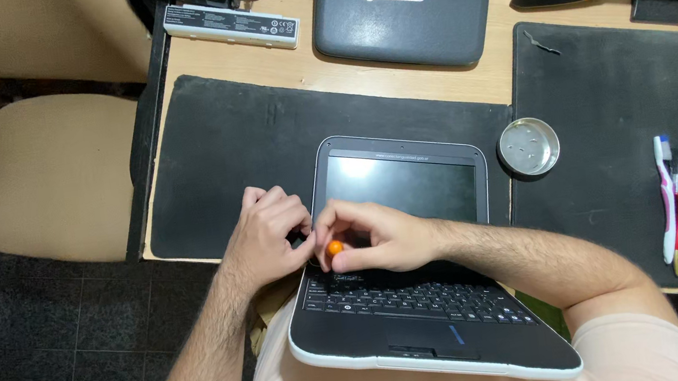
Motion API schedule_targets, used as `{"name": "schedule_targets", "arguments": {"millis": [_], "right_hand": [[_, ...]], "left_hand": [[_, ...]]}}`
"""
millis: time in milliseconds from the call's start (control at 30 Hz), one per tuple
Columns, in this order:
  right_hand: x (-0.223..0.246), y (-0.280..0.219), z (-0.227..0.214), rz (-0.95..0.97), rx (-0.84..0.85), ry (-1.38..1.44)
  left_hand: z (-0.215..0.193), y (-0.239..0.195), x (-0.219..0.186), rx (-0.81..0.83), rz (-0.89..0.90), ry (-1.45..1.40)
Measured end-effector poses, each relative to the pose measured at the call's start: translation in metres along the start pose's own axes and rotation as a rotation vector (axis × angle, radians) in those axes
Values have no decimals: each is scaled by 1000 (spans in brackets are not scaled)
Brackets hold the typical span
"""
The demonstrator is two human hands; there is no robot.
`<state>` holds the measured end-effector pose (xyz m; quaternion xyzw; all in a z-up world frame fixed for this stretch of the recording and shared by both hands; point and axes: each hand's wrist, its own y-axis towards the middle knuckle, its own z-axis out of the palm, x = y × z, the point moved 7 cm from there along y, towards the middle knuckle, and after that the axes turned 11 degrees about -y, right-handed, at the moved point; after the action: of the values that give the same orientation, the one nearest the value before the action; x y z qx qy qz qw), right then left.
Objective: The person removes the battery from the back of a white laptop using a screwdriver. They then flip the laptop over, open the lid, and use the screwdriver to pry off the plastic bezel surrounding the screen.
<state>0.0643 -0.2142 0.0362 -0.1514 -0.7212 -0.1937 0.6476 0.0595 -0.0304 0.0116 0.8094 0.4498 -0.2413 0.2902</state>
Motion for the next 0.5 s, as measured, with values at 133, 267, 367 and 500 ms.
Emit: {"name": "schedule_targets", "arguments": {"millis": [133,267,367,500], "right_hand": [[30,5,-6,-110,-27,-165],[13,1,1,-84,-1,-20],[5,2,1,-62,-4,-12],[22,4,-2,-96,-5,-70]], "left_hand": [[-4,1,-5,13,7,13],[-4,2,-4,21,2,3],[1,0,1,20,-10,-10],[-4,2,-6,6,1,9]]}}
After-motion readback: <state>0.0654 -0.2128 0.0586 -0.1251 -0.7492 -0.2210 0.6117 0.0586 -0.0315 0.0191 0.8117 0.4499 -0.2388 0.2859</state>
